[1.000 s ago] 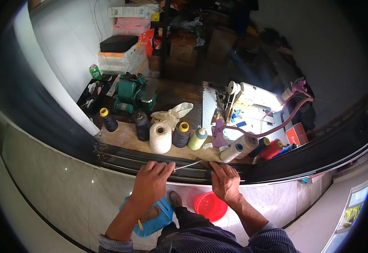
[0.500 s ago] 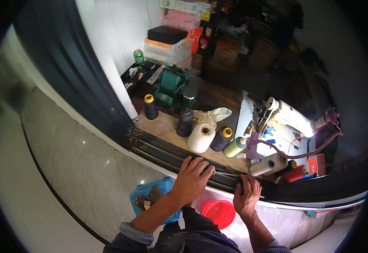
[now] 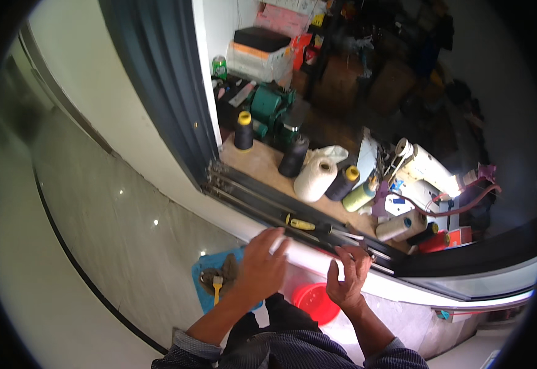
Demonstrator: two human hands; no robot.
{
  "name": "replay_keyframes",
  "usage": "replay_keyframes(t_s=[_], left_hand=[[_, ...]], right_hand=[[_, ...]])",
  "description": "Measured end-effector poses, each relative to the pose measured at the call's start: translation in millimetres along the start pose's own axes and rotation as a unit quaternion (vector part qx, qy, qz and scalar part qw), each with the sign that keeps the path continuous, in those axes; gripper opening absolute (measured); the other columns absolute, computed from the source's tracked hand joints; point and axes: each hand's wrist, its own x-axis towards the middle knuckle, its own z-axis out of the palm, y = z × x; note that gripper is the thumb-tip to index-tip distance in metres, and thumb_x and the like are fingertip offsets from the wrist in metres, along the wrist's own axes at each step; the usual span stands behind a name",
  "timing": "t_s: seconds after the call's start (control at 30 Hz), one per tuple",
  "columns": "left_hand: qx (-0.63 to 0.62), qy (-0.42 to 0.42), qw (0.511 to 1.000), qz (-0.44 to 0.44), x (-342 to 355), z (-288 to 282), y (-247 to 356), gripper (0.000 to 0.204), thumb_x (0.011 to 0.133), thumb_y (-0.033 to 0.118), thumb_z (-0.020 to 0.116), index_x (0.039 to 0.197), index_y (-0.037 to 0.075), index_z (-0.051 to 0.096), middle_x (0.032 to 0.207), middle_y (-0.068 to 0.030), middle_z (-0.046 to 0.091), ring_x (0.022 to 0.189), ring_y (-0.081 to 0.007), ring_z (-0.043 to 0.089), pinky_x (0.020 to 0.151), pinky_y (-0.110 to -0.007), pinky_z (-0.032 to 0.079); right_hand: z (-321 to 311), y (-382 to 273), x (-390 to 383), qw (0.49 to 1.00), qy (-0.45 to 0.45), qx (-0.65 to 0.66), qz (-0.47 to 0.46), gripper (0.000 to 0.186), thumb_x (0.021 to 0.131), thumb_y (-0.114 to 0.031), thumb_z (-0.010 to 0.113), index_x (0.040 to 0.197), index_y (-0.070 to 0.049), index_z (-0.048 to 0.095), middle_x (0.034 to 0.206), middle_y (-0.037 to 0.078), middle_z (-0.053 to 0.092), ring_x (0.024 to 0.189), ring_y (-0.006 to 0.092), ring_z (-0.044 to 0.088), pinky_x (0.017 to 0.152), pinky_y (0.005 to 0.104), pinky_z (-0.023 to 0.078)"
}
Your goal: The person uses a screwdriver to work on the lower track of a window frame, repeatedly inserting and turning the tool. They move a blue stool and a red bucket to adjust their position, then continue manipulating the window track with the screwdriver.
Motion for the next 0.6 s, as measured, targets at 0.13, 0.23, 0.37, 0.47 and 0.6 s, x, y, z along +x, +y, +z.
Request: replay_keyframes(t_s=[0.13, 0.23, 0.37, 0.47, 0.6], left_hand=[[-0.022, 0.032, 0.980, -0.193, -120.8, -17.4, -61.9, 0.035, 0.089, 0.012, 0.064, 0.121, 0.001, 0.064, 0.126, -0.0207, 0.063, 0.117, -0.0399, 0.058, 0.101, -0.048, 0.047], [0.031, -0.078, 0.903, -0.421, -236.0, -18.8, -126.8, 0.037, 0.091, 0.018, 0.064, 0.124, 0.000, 0.063, 0.124, -0.0217, 0.064, 0.115, -0.0395, 0.060, 0.098, -0.047, 0.050], [0.100, -0.193, 0.834, -0.507, -343.9, -15.9, -174.0, 0.048, 0.088, 0.024, 0.071, 0.128, 0.000, 0.061, 0.120, -0.0207, 0.064, 0.112, -0.0392, 0.062, 0.094, -0.046, 0.051], [0.074, -0.220, 0.802, -0.550, -373.4, 6.3, -185.0, 0.059, 0.091, 0.032, 0.069, 0.136, -0.001, 0.053, 0.132, -0.0236, 0.057, 0.118, -0.0407, 0.059, 0.098, -0.048, 0.050], [0.068, -0.127, 0.850, -0.507, -364.8, 43.1, -176.7, 0.076, 0.092, 0.039, 0.068, 0.147, -0.004, 0.039, 0.137, -0.0276, 0.050, 0.123, -0.0432, 0.054, 0.100, -0.048, 0.048]], right_hand=[[18.3, -35.4, -26.1, 0.997, -0.055, 0.048, -0.023, 0.037, 0.074, 0.006, 0.067, 0.110, -0.002, 0.067, 0.111, 0.016, 0.061, 0.099, 0.0318, 0.058, 0.083, 0.0415, 0.045], [42.3, -52.1, -67.1, 0.987, -0.127, 0.100, 0.022, 0.033, 0.076, 0.007, 0.067, 0.108, 0.000, 0.068, 0.105, 0.018, 0.064, 0.095, 0.0348, 0.062, 0.079, 0.0411, 0.051], [75.4, -75.6, -120.5, 0.962, -0.209, 0.160, 0.077, 0.025, 0.081, 0.002, 0.067, 0.105, -0.003, 0.070, 0.101, 0.015, 0.065, 0.090, 0.0351, 0.065, 0.078, 0.0443, 0.054], [95.7, -87.8, -152.1, 0.932, -0.286, 0.190, 0.119, 0.025, 0.083, 0.001, 0.067, 0.106, -0.004, 0.070, 0.103, 0.014, 0.066, 0.091, 0.0339, 0.066, 0.079, 0.0446, 0.055], [128.6, -98.0, -179.4, 0.899, -0.380, 0.168, 0.139, 0.020, 0.087, -0.005, 0.064, 0.106, -0.006, 0.069, 0.104, 0.014, 0.067, 0.095, 0.0336, 0.067, 0.081, 0.0453, 0.055]])
